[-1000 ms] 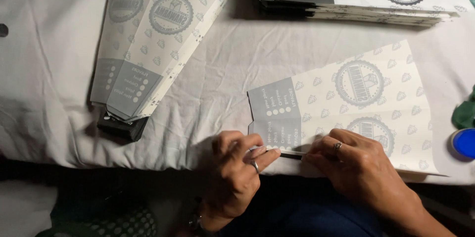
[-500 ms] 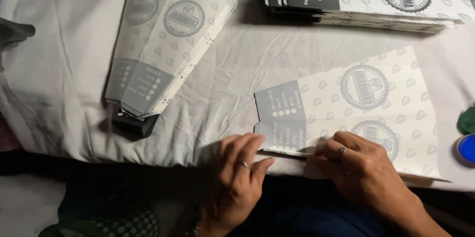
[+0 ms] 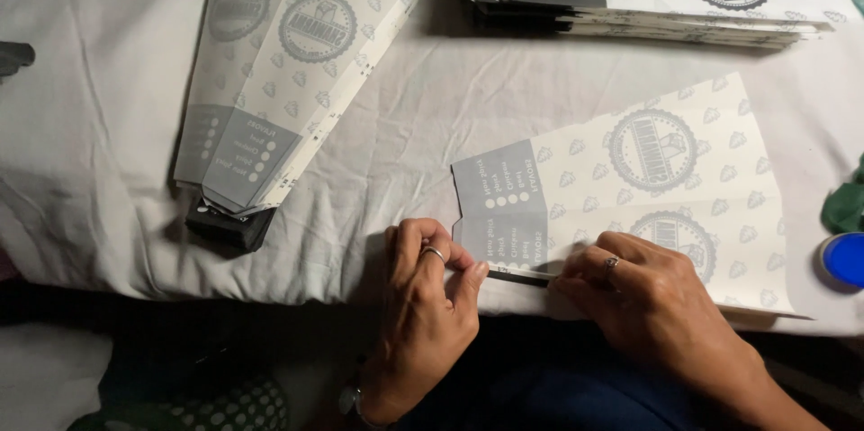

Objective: Folding printed paper sheets into food packaging bags and organizing them into stacks.

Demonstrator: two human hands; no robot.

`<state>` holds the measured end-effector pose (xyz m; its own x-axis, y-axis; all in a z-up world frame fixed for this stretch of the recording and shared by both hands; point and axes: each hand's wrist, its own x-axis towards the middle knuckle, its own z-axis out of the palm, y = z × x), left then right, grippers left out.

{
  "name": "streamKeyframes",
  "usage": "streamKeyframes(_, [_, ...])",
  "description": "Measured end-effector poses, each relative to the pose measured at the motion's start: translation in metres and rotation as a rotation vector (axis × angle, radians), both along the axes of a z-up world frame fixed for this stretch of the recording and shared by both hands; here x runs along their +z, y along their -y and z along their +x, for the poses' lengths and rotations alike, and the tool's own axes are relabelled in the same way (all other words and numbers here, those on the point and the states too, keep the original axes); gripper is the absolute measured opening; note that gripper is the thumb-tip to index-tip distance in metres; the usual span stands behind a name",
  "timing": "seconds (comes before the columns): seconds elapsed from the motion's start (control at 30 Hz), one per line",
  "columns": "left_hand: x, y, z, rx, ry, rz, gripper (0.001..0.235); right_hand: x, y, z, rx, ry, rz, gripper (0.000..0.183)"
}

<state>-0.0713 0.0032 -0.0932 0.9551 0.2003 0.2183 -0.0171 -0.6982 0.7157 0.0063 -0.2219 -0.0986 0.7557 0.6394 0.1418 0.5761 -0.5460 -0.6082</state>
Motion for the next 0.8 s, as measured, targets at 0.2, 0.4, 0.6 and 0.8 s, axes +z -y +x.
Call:
streamKeyframes(0.2, [-0.02, 0.009, -0.008, -0.436, 0.551, 0.394, 0.015, -0.003, -0.001, 0.0, -0.005, 0.002, -0.022, 0.009])
streamKeyframes(0.4, [-0.011, 0.026, -0.021, -0.272, 0.522, 0.782, 0.024, -0.005, 0.01, -0.006, 0.043, 0.252, -0.186, 0.009])
streamKeyframes(0.6, [-0.024, 0.028, -0.026, -0.294, 0.455, 0.716, 0.034, 0.006, 0.04, -0.015, 0.042, 0.36, -0.036, 0.005])
streamKeyframes(0.8, [-0.033, 0.028, -0.03, -0.317, 0.388, 0.719, 0.048, 0.0, 0.049, -0.008, -0.028, 0.092, 0.145, 0.007])
